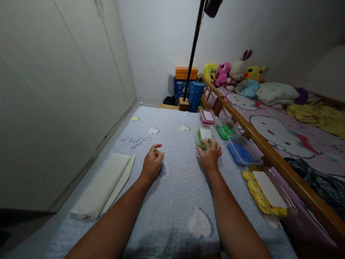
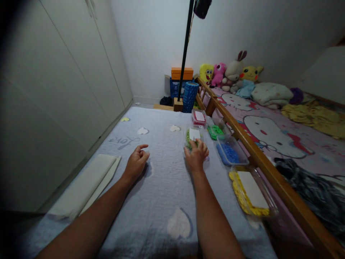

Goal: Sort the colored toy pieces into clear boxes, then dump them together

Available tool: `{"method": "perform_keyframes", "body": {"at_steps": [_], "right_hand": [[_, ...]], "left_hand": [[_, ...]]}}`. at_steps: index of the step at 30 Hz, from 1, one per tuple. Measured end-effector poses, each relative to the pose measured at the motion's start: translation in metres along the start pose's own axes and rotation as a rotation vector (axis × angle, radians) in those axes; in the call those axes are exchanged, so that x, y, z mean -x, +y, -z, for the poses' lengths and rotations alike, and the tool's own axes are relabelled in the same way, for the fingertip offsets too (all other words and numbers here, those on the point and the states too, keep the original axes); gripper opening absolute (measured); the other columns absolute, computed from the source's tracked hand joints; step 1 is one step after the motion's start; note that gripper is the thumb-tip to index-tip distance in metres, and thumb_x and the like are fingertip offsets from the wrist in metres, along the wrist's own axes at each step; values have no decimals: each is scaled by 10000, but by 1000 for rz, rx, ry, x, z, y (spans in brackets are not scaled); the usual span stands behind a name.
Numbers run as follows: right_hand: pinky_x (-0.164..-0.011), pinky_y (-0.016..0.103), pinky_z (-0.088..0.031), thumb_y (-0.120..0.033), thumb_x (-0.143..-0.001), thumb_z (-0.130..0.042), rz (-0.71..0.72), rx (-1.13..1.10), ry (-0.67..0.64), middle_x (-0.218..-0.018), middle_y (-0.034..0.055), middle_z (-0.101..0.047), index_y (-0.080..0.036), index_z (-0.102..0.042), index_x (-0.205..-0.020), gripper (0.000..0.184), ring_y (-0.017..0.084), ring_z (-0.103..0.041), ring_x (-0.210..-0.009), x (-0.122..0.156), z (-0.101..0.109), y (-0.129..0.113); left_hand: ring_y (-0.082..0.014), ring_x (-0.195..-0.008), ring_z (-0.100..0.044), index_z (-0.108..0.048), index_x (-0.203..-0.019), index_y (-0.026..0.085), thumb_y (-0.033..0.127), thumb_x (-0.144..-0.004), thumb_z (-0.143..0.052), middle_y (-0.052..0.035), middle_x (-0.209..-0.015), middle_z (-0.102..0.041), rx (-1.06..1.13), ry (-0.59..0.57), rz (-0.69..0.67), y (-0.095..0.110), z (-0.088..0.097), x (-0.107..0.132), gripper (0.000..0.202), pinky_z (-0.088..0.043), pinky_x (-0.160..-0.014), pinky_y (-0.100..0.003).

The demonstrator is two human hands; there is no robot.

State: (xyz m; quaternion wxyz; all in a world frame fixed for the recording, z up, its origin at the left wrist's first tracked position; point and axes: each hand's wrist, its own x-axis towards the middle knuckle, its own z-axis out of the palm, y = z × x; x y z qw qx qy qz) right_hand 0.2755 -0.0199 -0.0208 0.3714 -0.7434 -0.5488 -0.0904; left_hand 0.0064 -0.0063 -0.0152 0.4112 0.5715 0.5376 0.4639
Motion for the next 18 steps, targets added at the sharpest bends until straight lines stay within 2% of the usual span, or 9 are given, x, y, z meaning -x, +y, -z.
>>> {"method": "perform_keyframes", "body": {"at_steps": [3,8,13,18], "right_hand": [[-1126,517,-340,-309,-909,-683,-20,8,-7,-1321,106,-634,-265,-783,-1105,224,324,-498,-1263,1,-4,0],[-1088,487,-382,-305,-916,-669,-40,-15,17,-1298,127,-629,-247,-791,-1098,227,328,-486,-1253,-5,-6,9],[-1102,490,-388,-268,-894,-663,0,-34,22,-1248,154,-624,-202,-789,-1083,236,319,-508,-1224,-19,-8,28],[-1105,491,-395,-270,-886,-642,41,-72,44,-1201,144,-617,-202,-781,-1043,220,303,-515,-1179,-31,-10,46]], "left_hand": [[-144,-595,-473,-611,-1258,156,392,-848,-576,81,-650,-458,-10,-2,-9,-1,0,0,474,-361,-610,-274],[-146,-600,-481,-619,-1242,155,393,-841,-570,76,-658,-466,-17,-10,-15,-2,1,1,469,-367,-614,-277],[-150,-611,-498,-633,-1225,157,384,-839,-575,72,-659,-479,-21,-11,-25,-1,2,1,451,-384,-632,-284],[-151,-615,-508,-663,-1175,167,377,-837,-575,61,-669,-494,-27,-23,-24,-3,1,1,407,-392,-631,-288]]}}
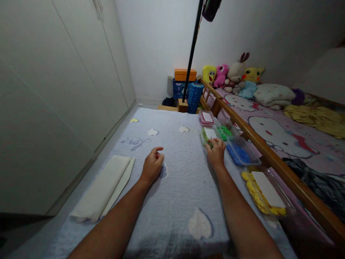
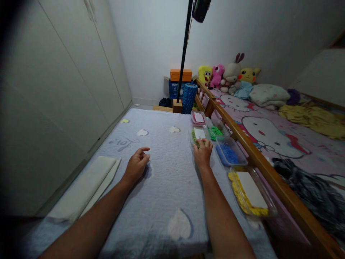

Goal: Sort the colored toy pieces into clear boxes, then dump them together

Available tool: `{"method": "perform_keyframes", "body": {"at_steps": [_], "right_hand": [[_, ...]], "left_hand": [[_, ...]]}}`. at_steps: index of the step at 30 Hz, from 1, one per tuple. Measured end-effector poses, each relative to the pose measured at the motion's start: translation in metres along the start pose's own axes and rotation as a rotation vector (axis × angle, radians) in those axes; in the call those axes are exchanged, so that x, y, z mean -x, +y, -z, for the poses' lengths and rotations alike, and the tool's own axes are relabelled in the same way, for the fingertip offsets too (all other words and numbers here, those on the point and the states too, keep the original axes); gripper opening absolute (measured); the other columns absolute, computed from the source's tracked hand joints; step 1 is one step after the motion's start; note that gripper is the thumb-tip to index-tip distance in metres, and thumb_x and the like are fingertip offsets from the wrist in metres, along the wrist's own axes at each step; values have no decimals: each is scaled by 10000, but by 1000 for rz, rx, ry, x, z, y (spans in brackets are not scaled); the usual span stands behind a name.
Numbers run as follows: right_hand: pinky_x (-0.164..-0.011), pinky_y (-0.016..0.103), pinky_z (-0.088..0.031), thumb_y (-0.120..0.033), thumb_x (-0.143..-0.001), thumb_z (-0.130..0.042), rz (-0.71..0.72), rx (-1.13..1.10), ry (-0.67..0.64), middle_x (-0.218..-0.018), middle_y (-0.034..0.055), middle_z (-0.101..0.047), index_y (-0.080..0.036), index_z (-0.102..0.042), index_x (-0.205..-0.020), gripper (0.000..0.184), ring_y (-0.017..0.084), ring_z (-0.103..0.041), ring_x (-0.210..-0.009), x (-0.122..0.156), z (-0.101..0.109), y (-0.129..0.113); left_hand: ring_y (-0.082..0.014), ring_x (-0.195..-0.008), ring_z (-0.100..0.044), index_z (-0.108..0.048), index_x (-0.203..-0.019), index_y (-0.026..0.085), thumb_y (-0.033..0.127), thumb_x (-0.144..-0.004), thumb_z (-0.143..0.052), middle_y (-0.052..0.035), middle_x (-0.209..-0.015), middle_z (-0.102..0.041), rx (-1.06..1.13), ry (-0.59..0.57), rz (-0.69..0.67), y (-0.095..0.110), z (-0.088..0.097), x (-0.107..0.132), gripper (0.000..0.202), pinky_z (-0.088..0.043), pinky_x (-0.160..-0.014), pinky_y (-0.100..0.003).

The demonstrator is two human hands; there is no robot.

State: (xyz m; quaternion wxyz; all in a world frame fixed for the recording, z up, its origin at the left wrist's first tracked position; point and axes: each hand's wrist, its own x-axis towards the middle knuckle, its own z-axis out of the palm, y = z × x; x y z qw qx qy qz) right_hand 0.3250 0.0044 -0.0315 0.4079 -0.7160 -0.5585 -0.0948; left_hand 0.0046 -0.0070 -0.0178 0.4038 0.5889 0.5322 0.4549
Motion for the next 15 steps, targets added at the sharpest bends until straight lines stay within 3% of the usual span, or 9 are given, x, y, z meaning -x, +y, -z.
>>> {"method": "perform_keyframes", "body": {"at_steps": [11,15], "right_hand": [[-1104,492,-415,-280,-891,-617,-3,19,17,-1227,158,-628,-193,-772,-1059,245,301,-524,-1205,-7,-4,8],[-1132,496,-397,-291,-893,-622,-18,59,25,-1327,166,-613,-198,-761,-1100,266,307,-510,-1262,-4,2,1]], "left_hand": [[-159,-635,-540,-698,-1117,187,384,-836,-577,45,-679,-528,-29,-5,-17,-2,1,-1,364,-394,-616,-283],[-154,-619,-532,-703,-1115,189,393,-841,-579,46,-674,-524,-18,-16,-11,-2,0,0,364,-386,-594,-274]]}}
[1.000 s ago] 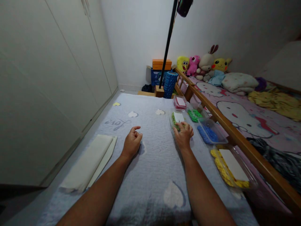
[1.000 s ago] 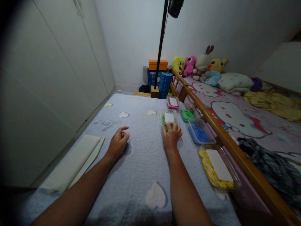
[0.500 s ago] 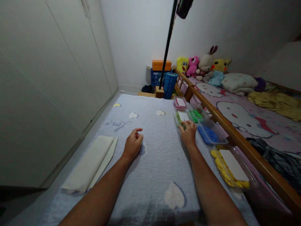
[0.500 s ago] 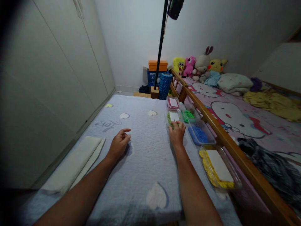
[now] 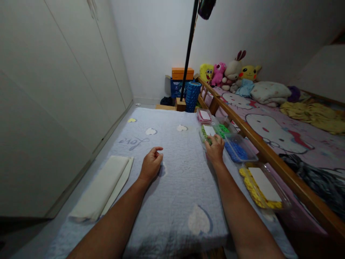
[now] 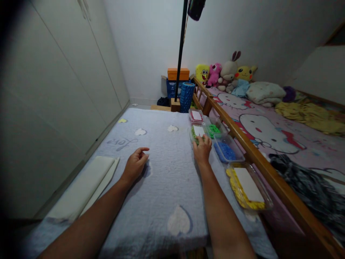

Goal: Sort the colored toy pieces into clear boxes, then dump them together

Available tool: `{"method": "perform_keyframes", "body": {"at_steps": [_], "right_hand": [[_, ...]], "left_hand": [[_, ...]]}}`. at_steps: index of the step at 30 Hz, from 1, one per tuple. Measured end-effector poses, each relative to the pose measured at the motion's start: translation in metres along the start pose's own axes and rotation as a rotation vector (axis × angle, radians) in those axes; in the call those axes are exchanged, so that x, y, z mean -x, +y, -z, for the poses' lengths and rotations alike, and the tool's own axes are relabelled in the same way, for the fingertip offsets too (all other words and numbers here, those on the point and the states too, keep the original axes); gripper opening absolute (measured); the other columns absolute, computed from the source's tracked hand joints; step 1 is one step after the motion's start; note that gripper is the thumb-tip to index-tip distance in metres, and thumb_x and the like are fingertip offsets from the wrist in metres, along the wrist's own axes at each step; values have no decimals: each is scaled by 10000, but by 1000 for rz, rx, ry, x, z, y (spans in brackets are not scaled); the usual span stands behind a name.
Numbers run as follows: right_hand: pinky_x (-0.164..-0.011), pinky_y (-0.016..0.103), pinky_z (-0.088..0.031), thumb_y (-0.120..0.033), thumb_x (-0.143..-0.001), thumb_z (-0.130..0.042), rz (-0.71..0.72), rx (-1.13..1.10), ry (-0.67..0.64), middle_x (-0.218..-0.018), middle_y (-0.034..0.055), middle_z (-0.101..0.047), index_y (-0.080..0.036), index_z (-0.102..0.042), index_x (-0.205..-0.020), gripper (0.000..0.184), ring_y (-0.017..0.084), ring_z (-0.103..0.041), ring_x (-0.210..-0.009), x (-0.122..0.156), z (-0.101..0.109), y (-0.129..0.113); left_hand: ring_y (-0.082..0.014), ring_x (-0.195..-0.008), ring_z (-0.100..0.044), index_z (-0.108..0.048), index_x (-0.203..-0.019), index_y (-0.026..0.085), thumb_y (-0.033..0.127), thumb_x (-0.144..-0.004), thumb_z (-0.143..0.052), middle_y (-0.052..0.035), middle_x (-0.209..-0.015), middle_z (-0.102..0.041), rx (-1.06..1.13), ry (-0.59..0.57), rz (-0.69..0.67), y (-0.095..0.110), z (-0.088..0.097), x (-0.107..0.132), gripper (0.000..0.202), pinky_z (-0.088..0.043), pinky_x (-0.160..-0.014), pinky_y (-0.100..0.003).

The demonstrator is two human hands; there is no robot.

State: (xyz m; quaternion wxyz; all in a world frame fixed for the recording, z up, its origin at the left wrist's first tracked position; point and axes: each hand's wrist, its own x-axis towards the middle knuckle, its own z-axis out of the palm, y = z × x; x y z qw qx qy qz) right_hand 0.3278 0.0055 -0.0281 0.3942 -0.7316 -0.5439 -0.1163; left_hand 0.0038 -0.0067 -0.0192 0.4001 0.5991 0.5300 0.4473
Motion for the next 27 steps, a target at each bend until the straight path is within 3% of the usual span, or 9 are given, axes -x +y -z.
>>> {"method": "perform_keyframes", "body": {"at_steps": [7,14,27], "right_hand": [[-1118,486,-400,-266,-881,-670,23,62,-168,-1405,161,-595,-205,-759,-1167,306,340,-495,-1319,30,23,-32],[-1067,433,-410,-227,-923,-647,-4,113,-365,-1298,133,-678,-207,-768,-1114,226,298,-565,-1221,62,22,-45],[-1045,407,-380,-251,-943,-627,-1,95,-368,-1255,113,-704,-212,-755,-1075,188,279,-579,-1177,63,22,-42]], "left_hand": [[-156,-615,-533,-713,-1088,189,396,-832,-589,44,-661,-521,-9,-6,-4,1,0,0,352,-389,-590,-276],[-160,-615,-534,-715,-1066,190,374,-840,-569,46,-648,-530,-71,-5,-34,5,0,3,325,-406,-639,-295],[-164,-598,-536,-717,-1053,201,347,-857,-531,44,-629,-530,-189,-37,-86,7,-6,7,307,-395,-644,-298]]}}
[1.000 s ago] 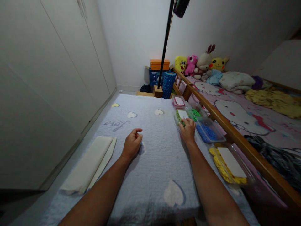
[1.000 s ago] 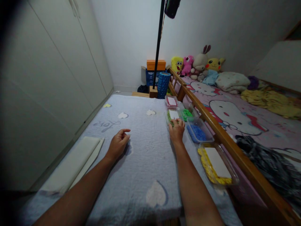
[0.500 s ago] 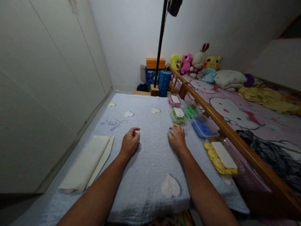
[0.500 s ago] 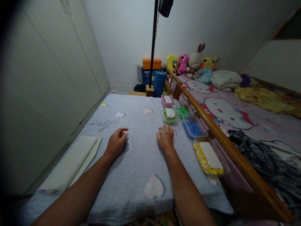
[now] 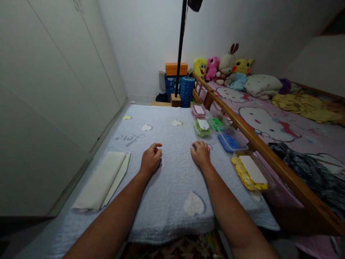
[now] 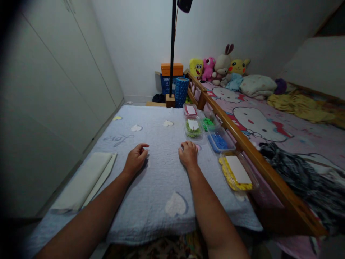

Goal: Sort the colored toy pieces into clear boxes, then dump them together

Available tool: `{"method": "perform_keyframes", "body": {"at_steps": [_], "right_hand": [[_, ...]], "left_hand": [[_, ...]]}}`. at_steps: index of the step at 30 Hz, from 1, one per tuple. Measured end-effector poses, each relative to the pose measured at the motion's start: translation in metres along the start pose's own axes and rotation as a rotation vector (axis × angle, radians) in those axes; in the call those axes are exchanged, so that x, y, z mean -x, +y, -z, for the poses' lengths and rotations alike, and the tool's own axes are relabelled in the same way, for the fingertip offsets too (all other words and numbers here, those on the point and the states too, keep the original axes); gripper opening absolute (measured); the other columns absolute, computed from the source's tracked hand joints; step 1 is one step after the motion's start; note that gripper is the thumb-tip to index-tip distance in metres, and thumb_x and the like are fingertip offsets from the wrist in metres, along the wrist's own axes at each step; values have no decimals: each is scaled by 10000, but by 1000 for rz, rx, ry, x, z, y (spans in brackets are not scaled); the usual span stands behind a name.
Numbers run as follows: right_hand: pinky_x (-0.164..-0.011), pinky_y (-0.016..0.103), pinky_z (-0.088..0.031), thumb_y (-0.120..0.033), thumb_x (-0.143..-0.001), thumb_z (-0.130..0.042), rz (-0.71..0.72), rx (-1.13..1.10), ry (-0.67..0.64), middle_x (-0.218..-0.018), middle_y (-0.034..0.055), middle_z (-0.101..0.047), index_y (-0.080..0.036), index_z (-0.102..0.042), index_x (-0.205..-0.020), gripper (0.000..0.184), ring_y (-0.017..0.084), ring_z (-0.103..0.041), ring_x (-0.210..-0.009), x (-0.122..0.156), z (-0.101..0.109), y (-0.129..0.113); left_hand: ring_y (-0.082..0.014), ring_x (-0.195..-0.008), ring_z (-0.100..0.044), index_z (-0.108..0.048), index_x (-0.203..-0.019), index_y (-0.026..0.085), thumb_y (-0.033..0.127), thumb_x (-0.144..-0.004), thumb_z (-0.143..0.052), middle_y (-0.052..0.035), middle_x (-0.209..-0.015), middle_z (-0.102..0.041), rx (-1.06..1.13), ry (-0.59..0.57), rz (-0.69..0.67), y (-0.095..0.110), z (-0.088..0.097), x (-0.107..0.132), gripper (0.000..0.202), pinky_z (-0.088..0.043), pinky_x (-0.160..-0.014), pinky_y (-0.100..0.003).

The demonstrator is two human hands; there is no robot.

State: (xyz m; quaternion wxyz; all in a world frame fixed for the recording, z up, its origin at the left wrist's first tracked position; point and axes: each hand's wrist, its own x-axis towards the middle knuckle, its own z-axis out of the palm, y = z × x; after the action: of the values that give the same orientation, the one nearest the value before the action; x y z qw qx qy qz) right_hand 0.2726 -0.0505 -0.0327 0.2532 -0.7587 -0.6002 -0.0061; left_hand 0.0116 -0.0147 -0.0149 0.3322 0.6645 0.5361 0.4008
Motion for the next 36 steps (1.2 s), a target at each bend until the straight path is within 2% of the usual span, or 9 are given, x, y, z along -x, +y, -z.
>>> {"method": "perform_keyframes", "body": {"at_steps": [9,14,17,22,24,27,29,32,36], "right_hand": [[-1054,409,-383,-244,-945,-627,-32,-1,-50,-1299,121,-694,-210,-755,-1110,212,280,-571,-1214,-1,7,-5],[-1063,396,-402,-215,-930,-651,5,18,-137,-1251,110,-722,-211,-761,-1115,214,267,-594,-1193,0,27,-1],[-1004,397,-428,-216,-941,-637,-33,78,-56,-1238,107,-721,-226,-765,-1141,238,279,-588,-1159,4,52,10],[-971,469,-404,-213,-909,-659,-156,206,125,-1272,157,-672,-217,-769,-1158,272,348,-535,-1174,17,92,34],[-977,487,-388,-211,-884,-678,-179,240,165,-1280,167,-657,-214,-766,-1159,289,360,-518,-1175,23,98,41],[-1004,514,-365,-220,-864,-693,-188,273,177,-1319,179,-640,-210,-763,-1159,304,379,-492,-1210,32,96,47],[-1028,534,-353,-231,-864,-689,-185,279,168,-1352,188,-628,-203,-758,-1165,310,389,-479,-1243,37,91,48],[-1066,552,-337,-238,-867,-680,-180,273,167,-1394,190,-608,-203,-750,-1175,317,394,-456,-1291,41,86,48],[-1068,558,-353,-224,-871,-664,-195,267,162,-1425,190,-587,-205,-744,-1192,331,397,-446,-1311,43,88,51]], "left_hand": [[-176,-617,-560,-727,-1029,220,345,-844,-544,31,-643,-577,-95,-32,-4,5,-3,1,288,-387,-651,-299],[-176,-622,-554,-727,-1024,210,351,-829,-547,30,-651,-568,-35,0,37,1,-6,-3,301,-392,-645,-300],[-175,-617,-550,-728,-1032,212,353,-835,-546,31,-645,-562,-56,-12,28,0,-6,-3,303,-386,-636,-297],[-181,-615,-566,-735,-1037,221,350,-850,-543,22,-647,-593,-141,-31,1,4,-7,1,297,-381,-637,-300],[-184,-620,-575,-736,-1034,222,350,-852,-544,17,-647,-602,-156,-34,-9,4,-7,2,293,-382,-642,-301],[-186,-630,-583,-732,-1026,218,332,-846,-545,13,-650,-609,-166,-31,-10,2,-7,-1,283,-385,-648,-298],[-184,-632,-585,-725,-1018,216,307,-828,-558,12,-658,-622,-181,-75,13,3,-7,-5,269,-378,-634,-294],[-182,-619,-582,-712,-1028,209,281,-796,-595,10,-680,-638,-176,-229,47,13,-14,-10,269,-369,-602,-290],[-177,-647,-593,-708,-1061,204,262,-778,-636,3,-751,-663,-64,-412,-4,42,-42,-6,298,-409,-626,-290]]}}
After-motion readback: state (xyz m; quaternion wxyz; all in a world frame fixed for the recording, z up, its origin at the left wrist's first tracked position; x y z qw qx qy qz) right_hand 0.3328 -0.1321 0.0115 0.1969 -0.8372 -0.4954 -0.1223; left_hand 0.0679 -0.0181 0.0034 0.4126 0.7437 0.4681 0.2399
